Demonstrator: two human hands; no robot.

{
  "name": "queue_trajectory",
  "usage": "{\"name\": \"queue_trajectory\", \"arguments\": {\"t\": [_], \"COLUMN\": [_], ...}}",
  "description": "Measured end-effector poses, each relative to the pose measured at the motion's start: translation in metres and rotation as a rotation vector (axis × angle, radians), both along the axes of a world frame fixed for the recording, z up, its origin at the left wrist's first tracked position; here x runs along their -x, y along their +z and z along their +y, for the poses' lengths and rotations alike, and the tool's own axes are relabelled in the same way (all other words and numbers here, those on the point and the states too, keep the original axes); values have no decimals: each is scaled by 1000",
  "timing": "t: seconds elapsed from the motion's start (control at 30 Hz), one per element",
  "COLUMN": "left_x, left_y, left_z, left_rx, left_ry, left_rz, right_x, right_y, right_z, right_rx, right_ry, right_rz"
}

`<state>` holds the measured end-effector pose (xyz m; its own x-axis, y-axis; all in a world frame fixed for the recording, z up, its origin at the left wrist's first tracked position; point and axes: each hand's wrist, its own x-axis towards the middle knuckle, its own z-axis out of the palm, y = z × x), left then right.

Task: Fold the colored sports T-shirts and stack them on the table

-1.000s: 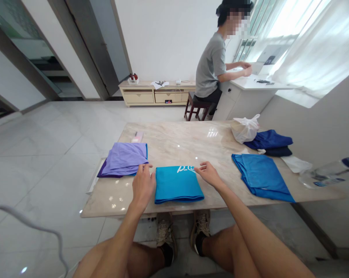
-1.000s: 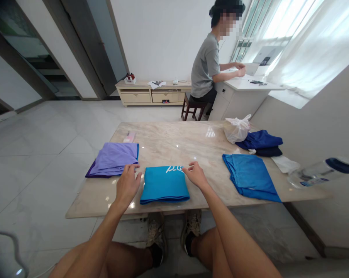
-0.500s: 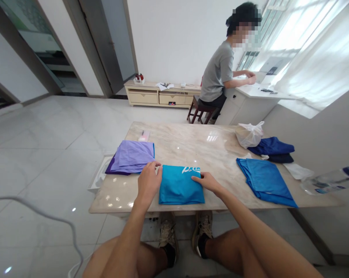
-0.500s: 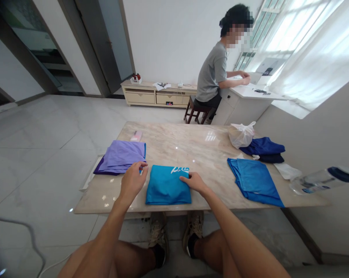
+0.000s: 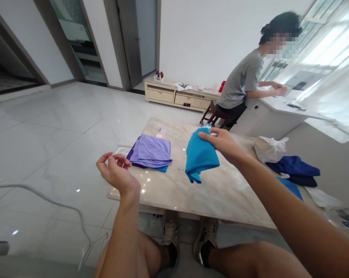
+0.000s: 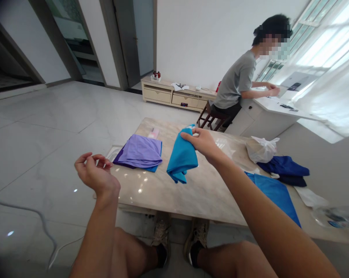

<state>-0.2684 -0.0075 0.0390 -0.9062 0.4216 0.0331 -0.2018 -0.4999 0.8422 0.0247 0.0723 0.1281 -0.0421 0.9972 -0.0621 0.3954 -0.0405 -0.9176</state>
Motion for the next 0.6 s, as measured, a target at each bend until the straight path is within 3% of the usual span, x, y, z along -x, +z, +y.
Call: {"name": "queue_trajectory", "arguments": {"t": [0.1, 0.2, 0.3, 0.4, 0.5, 0.6], "left_x": [8, 9, 8, 7, 8, 7], "left_y": [-7, -13, -15, -15, -19, -25], "left_z": [-5, -6, -6, -6, -4, 2], "left_rx": [12, 10, 12, 17, 16, 48], "left_ry": [-57, -84, -106, -136, -166, -183], "left_rz": [-95, -121, -127, -129, -80, -23], "right_x": [32, 61, 80, 75, 38, -24], "right_y": [27, 20, -19, -70, -108, -129], "right_z": [32, 61, 75, 71, 56, 38], "right_rx": [-87, -112, 5, 165, 249, 275], "right_ry": [73, 107, 42, -102, -188, -112], "right_rz": [178, 299, 275, 147, 45, -36]}}
